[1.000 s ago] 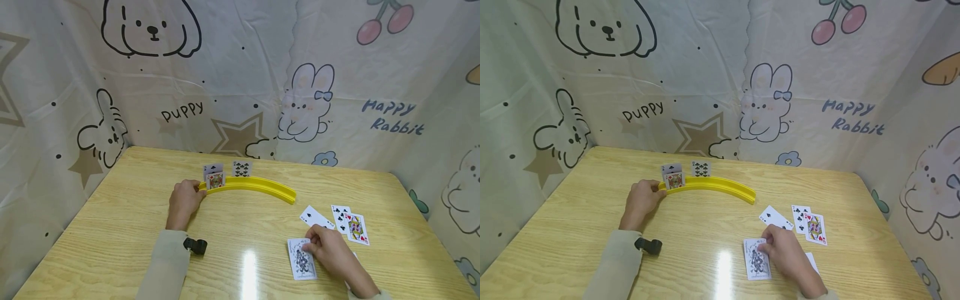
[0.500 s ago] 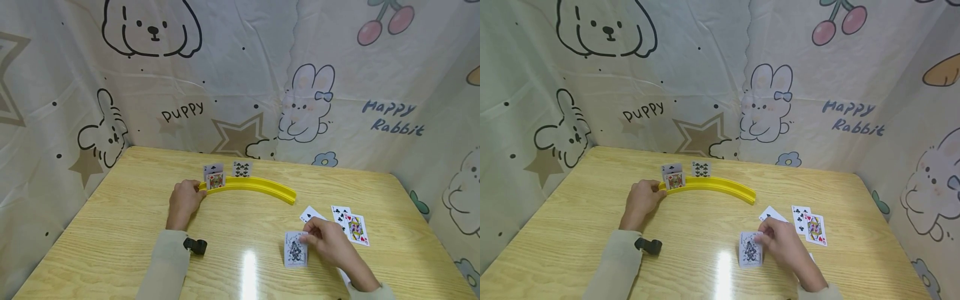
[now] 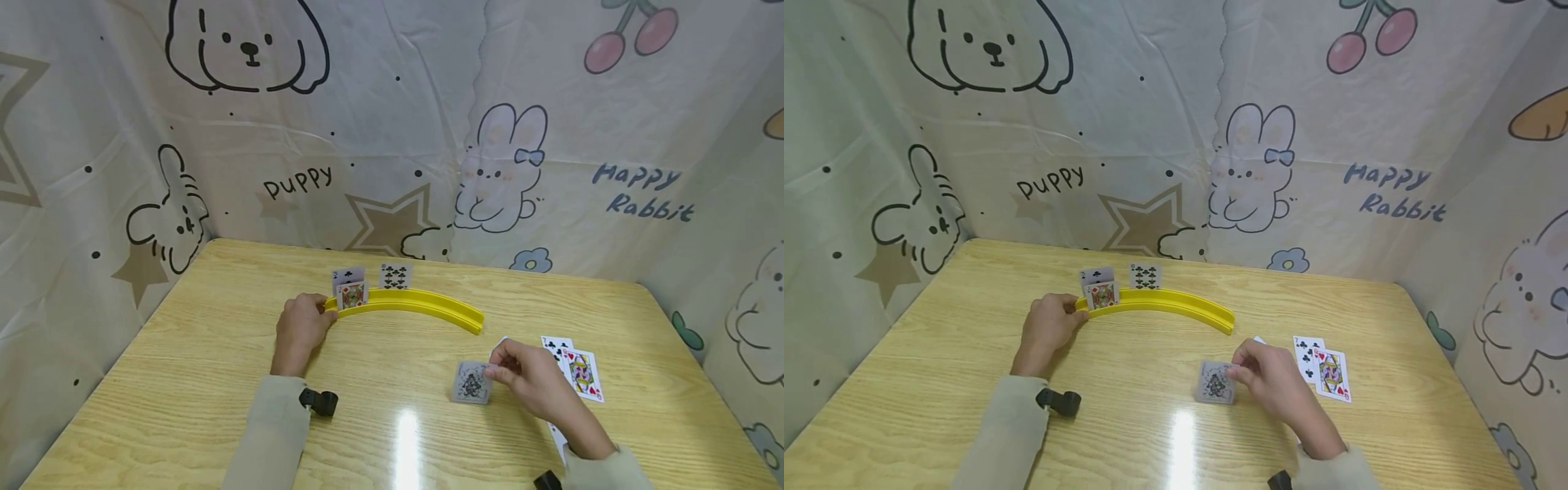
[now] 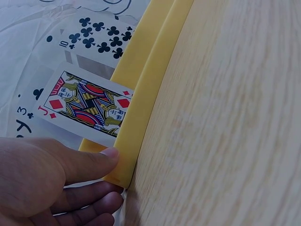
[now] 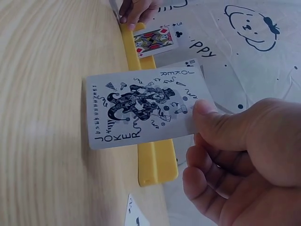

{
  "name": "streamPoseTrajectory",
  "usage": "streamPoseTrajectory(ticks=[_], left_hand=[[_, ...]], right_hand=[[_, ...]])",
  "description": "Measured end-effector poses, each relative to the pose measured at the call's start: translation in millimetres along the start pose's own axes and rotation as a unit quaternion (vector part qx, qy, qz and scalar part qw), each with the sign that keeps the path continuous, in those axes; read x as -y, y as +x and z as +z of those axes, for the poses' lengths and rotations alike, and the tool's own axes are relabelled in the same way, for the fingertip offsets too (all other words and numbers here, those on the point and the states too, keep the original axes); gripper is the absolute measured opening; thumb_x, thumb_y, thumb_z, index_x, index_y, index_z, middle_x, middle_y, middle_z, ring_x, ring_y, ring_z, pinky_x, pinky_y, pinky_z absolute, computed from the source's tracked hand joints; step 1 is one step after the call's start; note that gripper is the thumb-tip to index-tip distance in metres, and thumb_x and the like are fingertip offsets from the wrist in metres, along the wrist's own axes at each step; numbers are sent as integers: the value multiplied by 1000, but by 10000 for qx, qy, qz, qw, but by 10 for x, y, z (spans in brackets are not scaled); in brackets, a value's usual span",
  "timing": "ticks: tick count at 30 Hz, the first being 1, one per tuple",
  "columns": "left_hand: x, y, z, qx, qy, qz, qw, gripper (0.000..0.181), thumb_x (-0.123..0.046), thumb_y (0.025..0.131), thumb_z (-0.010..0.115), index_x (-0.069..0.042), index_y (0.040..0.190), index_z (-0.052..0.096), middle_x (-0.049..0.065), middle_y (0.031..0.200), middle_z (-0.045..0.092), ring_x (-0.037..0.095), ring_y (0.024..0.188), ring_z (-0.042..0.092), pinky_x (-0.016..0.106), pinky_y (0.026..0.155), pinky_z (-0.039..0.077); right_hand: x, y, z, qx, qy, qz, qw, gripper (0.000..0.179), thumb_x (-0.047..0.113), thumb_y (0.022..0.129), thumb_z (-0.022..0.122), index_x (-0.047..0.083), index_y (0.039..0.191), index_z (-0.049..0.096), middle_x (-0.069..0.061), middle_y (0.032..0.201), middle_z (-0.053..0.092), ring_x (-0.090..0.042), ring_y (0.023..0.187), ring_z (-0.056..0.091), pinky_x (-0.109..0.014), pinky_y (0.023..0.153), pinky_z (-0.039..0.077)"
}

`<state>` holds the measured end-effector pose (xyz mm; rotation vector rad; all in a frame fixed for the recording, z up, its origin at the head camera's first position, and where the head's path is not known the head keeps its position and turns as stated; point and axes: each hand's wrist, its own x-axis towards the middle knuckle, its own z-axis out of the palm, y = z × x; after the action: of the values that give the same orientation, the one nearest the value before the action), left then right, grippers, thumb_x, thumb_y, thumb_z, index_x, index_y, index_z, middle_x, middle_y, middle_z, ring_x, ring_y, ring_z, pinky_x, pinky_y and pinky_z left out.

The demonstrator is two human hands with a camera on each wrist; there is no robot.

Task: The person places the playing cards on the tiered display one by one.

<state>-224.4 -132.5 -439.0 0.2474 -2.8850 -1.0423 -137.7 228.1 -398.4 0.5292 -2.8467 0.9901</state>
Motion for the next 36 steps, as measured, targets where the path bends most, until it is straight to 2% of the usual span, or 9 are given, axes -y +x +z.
streamPoseTrajectory(ticks=[12, 22, 30, 36], left_hand=[[0, 5, -1, 56, 12, -79, 10000, 40, -21, 92, 75, 0, 125, 69, 15, 106, 70, 28, 94, 63, 45, 79, 50], [0, 1, -7, 17, 30, -10, 10000, 39, -21, 91, 75, -1, 125, 70, 14, 104, 70, 28, 94, 64, 45, 78, 51], [-2, 3, -8, 7, 28, -20, 10000, 39, -21, 91, 76, 0, 124, 70, 14, 103, 70, 28, 92, 63, 44, 77, 50], [-5, 10, -8, 30, -6, -53, 10000, 40, -21, 91, 76, 0, 124, 70, 15, 105, 70, 28, 93, 63, 44, 78, 50]], right_hand=[[60, 174, 29, -135, 168, -222, 9995, 16, 7, 86, 77, 15, 82, 64, 10, 73, 59, -9, 63, 49, -26, 55, 42], [117, 301, 21, -121, 259, -121, 9995, 15, 9, 87, 77, 13, 81, 65, 7, 74, 62, -12, 63, 52, -27, 53, 44], [125, 375, 48, -227, 312, -73, 9992, 13, 9, 88, 77, 13, 82, 67, 4, 79, 65, -13, 68, 60, -29, 58, 50], [121, 459, 91, -327, 380, -34, 9987, 13, 9, 88, 77, 12, 82, 66, 3, 79, 65, -14, 68, 60, -29, 59, 51]])
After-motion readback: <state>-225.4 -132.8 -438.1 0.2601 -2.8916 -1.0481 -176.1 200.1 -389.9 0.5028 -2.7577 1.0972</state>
